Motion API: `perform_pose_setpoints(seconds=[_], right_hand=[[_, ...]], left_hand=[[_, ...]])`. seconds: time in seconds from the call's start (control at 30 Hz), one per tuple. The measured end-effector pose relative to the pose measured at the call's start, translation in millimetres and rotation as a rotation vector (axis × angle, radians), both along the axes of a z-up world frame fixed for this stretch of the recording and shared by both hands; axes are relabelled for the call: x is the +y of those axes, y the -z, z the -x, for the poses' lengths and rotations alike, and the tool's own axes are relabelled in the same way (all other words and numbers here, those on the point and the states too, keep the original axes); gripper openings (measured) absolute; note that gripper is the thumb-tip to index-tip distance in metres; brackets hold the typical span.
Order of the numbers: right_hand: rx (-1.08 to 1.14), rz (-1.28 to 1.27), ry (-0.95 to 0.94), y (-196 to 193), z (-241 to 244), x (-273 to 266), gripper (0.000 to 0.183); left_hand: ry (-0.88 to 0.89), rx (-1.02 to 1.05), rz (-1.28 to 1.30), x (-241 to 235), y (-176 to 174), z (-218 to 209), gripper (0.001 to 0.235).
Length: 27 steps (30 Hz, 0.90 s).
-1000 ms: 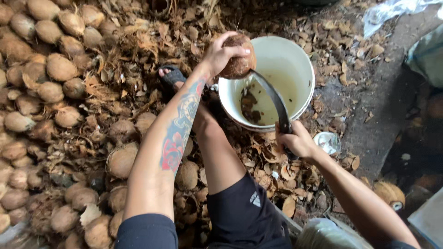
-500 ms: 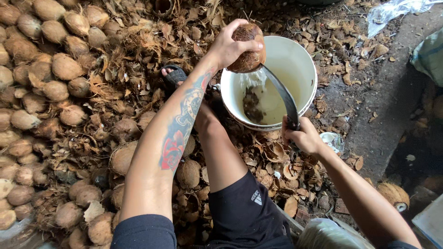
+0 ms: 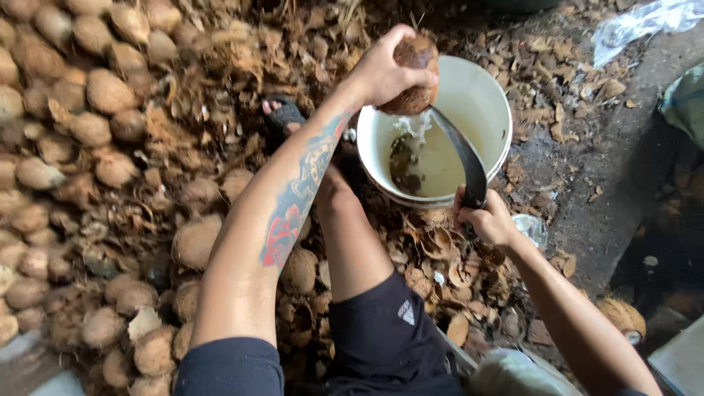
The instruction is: The person sits on the floor surrounded by coconuts and uses a large knife to peel the husks off. They hold the coconut in one hand and strike it with the knife to remove the outer layer, occasionally pouring the coconut water into a white bucket.
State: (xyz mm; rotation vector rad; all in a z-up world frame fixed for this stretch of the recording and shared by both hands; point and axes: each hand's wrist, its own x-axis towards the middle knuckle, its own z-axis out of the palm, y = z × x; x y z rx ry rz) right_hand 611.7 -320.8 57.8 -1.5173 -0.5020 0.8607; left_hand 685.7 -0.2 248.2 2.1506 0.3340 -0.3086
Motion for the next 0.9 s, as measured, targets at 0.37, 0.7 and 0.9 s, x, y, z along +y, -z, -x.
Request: perform_pose_setpoints(seconds=[0.37,0.7,0.9], right_hand=[[-0.034,0.005,0.035,-11.4,-1.3,-1.2,0.008],[-0.045,-0.019,0.063,-9.2,-2.5,-4.6,0.012],[-0.015,-0.009,0.082,-3.9,-5.1,-7.0,0.013]], left_hand=[[0.055,-0.153,-0.092,-6.5,15.7,-12.1,0.062],[0.124,-0.085,-0.186,-20.3,3.2,-17.2,0.086],[0.122,-0.065,-0.182,-24.7,1.3,-18.1,0.087]])
